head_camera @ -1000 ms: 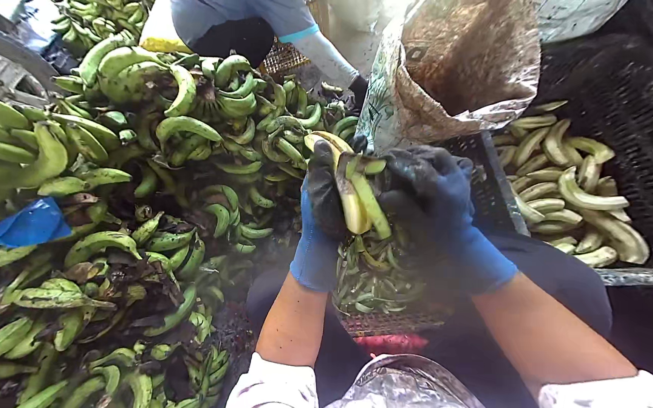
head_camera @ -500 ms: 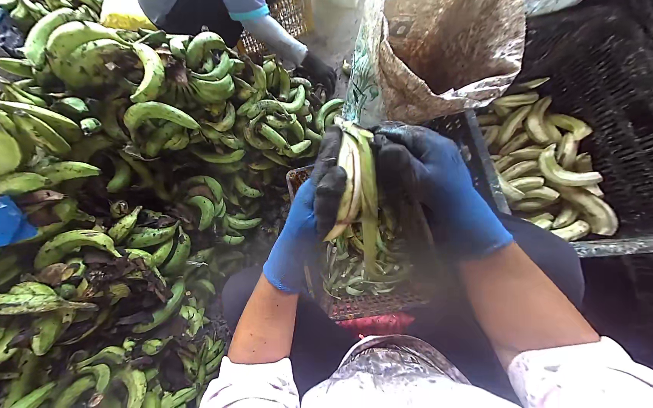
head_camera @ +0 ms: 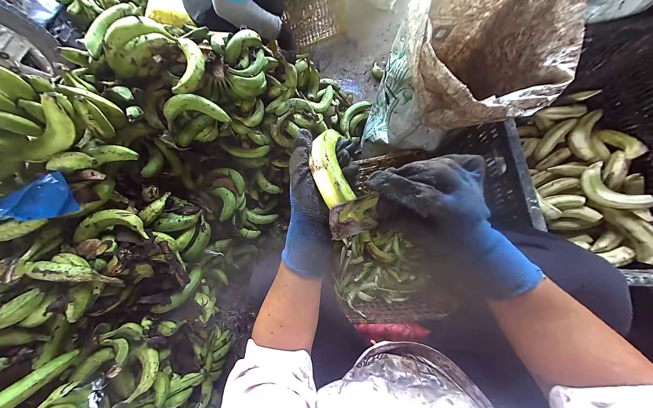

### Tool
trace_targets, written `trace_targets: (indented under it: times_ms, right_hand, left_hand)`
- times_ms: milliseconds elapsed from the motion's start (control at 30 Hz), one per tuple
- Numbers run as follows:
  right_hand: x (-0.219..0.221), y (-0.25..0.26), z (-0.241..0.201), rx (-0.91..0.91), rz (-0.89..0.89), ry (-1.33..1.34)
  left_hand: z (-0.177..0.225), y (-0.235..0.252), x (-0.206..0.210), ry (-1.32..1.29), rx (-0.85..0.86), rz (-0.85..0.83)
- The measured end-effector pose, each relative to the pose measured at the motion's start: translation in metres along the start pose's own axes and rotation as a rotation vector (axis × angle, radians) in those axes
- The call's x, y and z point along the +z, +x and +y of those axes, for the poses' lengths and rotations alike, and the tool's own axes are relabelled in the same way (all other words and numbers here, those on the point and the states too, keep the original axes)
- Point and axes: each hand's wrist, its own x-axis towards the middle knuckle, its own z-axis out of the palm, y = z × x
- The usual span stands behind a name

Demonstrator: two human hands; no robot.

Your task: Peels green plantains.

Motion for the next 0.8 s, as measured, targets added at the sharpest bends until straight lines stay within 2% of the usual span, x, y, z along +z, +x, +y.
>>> trace_targets:
  times_ms: [67,133,200,233,267,300,400,433,500,567,633,667,733,800]
  right_hand:
    - [0.009,0.008,0.004,0.167,-0.049,0.116]
    - [0.014,0.017,0.013,0.474,-0.076,0.299]
    - [0.010,0.022,0.027,0.797,-0.069,0.479]
    - [0.005,0.021,0.031,0.843,-0.061,0.489]
    - [-0.001,0.017,0.033,0.793,-0.070,0.449]
    - [-0.009,0.010,0.031,0.666,-0.103,0.363]
    - [-0.029,-0.004,0.017,0.184,-0.228,0.126]
    - [-0.030,-0.006,0.012,0.097,-0.244,0.081]
    - [-0.022,-0.004,0.002,0.074,-0.245,0.052]
    - [-0.009,0.005,-0.003,0.229,-0.193,0.050]
    - [0.002,0.013,0.009,0.491,-0.109,0.079]
    - [0.005,0.015,0.021,0.635,-0.054,0.147]
    - [0.004,0.019,0.042,0.903,0.134,0.485]
    - [-0.010,0.022,0.041,1.040,0.226,0.826]
  left_hand:
    - [-0.006,-0.002,0.004,0.174,0.105,-0.033]
    - [-0.012,-0.003,0.008,0.310,0.112,-0.106]
    - [-0.015,0.001,0.014,0.215,0.002,-0.113]
    - [-0.016,0.006,0.012,0.135,-0.031,-0.119]
    - [-0.017,0.012,0.006,0.073,-0.045,-0.112]
    - [-0.017,0.016,-0.002,0.050,-0.024,-0.107]
    - [-0.009,0.012,-0.020,0.032,-0.005,-0.085]
    - [-0.007,0.011,-0.020,0.001,-0.040,-0.063]
    - [-0.005,0.006,-0.016,0.098,-0.041,-0.035]
    - [-0.007,-0.004,-0.002,0.384,0.067,-0.046]
    - [-0.015,-0.007,0.008,0.568,0.157,-0.023]
    - [-0.016,-0.010,0.012,0.569,0.147,-0.008]
    - [-0.013,-0.008,0.011,0.447,0.126,-0.020]
    - [-0.013,0.006,0.000,0.221,0.084,0.017]
